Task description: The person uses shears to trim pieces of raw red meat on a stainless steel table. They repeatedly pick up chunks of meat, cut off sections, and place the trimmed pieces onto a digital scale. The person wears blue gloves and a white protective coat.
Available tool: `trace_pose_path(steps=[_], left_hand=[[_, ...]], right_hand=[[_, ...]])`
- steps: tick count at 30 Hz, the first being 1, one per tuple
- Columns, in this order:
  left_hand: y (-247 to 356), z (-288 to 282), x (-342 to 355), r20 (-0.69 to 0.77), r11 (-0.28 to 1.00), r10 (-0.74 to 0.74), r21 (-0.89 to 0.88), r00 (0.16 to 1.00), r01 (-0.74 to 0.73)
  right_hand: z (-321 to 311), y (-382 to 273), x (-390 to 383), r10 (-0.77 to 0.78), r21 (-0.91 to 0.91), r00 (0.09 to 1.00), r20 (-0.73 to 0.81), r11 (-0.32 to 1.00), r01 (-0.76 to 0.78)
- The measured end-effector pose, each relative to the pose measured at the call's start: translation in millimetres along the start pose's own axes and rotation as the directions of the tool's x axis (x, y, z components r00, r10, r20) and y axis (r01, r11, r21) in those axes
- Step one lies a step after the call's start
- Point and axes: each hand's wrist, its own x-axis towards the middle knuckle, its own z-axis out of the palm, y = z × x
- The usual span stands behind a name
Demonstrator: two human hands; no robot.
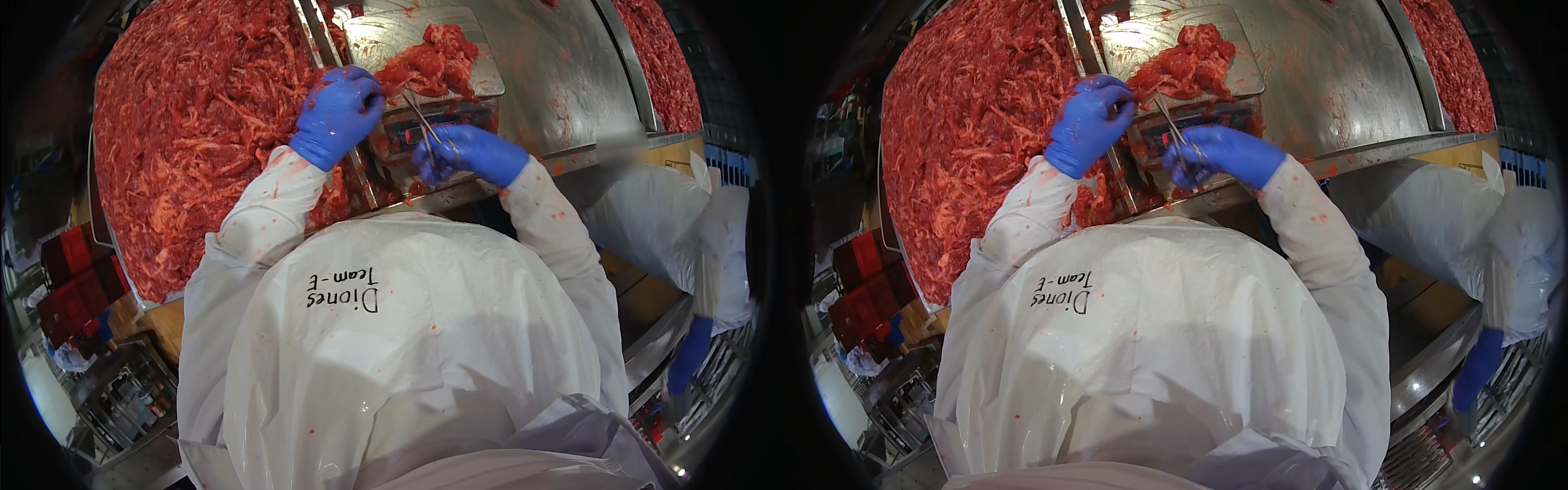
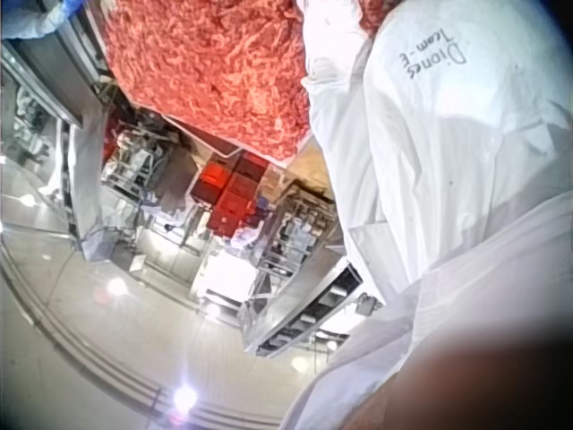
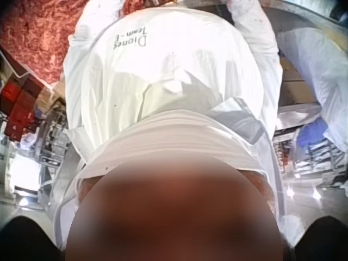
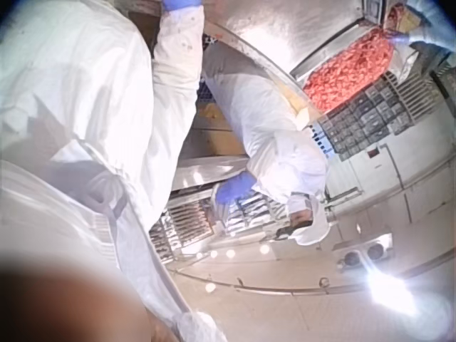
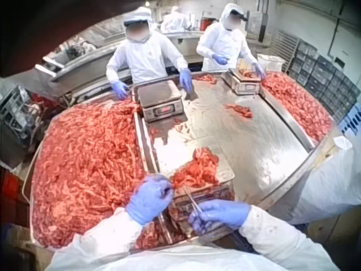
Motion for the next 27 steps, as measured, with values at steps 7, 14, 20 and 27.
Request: trace_pose_path(steps=[7,14,20,27], left_hand=[[-12,2,-4,0.038,0.999,0.015,0.033,0.999,-0.016],[-5,-1,-17,0.082,0.999,0.008,0.031,0.997,-0.010],[-53,-13,-111,0.063,0.945,-0.325,-0.012,0.944,0.326],[-80,-21,-74,0.280,0.840,-0.538,0.261,0.795,0.476]], right_hand=[[-4,-11,20,0.145,0.053,0.984,-0.108,0.989,-0.140],[-1,-25,53,0.101,0.240,0.990,-0.103,0.968,-0.073],[17,9,42,0.313,-0.213,0.938,0.149,0.936,-0.279],[61,-49,87,-0.537,-0.806,0.842,0.050,0.476,0.352]])
